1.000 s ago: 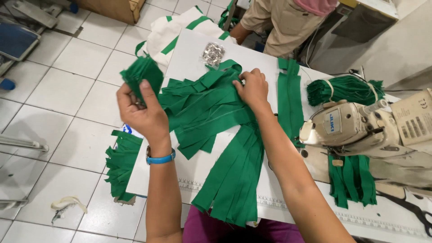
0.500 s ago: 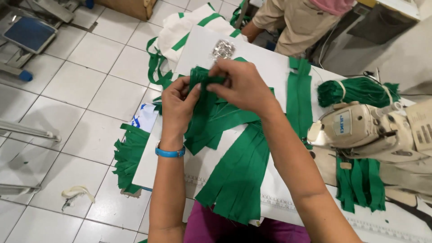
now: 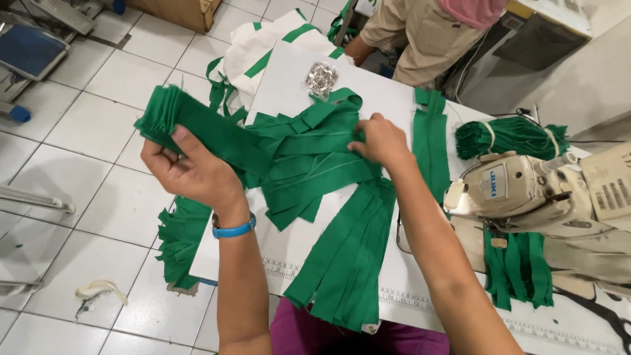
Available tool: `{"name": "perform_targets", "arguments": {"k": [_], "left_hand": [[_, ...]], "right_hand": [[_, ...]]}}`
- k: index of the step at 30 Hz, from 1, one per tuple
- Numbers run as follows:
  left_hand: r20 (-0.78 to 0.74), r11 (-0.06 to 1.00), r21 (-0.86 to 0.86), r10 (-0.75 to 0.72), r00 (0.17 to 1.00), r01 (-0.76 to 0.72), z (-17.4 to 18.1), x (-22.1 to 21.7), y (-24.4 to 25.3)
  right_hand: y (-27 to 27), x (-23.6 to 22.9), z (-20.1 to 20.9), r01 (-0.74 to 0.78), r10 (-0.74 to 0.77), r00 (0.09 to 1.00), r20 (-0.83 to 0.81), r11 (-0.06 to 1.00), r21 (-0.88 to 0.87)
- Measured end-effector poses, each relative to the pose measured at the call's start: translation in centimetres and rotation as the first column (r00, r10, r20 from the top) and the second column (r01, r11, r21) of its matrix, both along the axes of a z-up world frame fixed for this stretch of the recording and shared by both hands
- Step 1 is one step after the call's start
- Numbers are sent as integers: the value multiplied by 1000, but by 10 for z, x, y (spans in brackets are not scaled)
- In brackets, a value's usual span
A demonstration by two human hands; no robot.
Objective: The person is sorting and aligning green fabric strips on a sewing machine table and occasionally sewing them together.
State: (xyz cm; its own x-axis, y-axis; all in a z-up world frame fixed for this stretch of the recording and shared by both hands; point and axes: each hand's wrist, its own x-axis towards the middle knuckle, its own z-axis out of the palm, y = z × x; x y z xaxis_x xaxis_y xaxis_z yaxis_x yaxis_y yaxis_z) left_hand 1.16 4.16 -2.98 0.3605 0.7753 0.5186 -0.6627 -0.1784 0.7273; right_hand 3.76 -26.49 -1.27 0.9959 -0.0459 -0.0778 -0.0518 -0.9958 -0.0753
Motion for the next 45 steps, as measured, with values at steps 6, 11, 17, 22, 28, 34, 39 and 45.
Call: {"name": "perform_targets", "arguments": {"k": [6,11,17,22,28,34,39,45], "left_hand": [[14,999,39,16,1000,-17,22,-10,-12],[-131,963,173,-185,974,206,35,-17,-26],[-384,581,118,-721,577,805,28,-19,-38],[-214,373,-214,-920,329,903,-9,-1,-45],[-280,679,-109,-722,633,726,13,-11,-45],[132,971,163,151,980,-172,11,-15,-1],[-22,959,274,-72,997,76,14,-11,-18],[-301,743,148,-595,745,653,22,-12,-41]], "right_hand": [[-19,0,-12,-30,-58,972,227,929,368],[29,-44,76,-389,198,914,353,676,626],[76,-61,125,-625,638,714,289,393,675],[81,-47,105,-664,338,722,603,581,470],[51,-49,82,-485,192,833,520,706,516],[-15,-68,10,197,-210,959,-190,977,-88],[-38,-69,-18,226,-227,973,-47,974,-31],[5,-90,43,-228,108,951,290,880,418]]}}
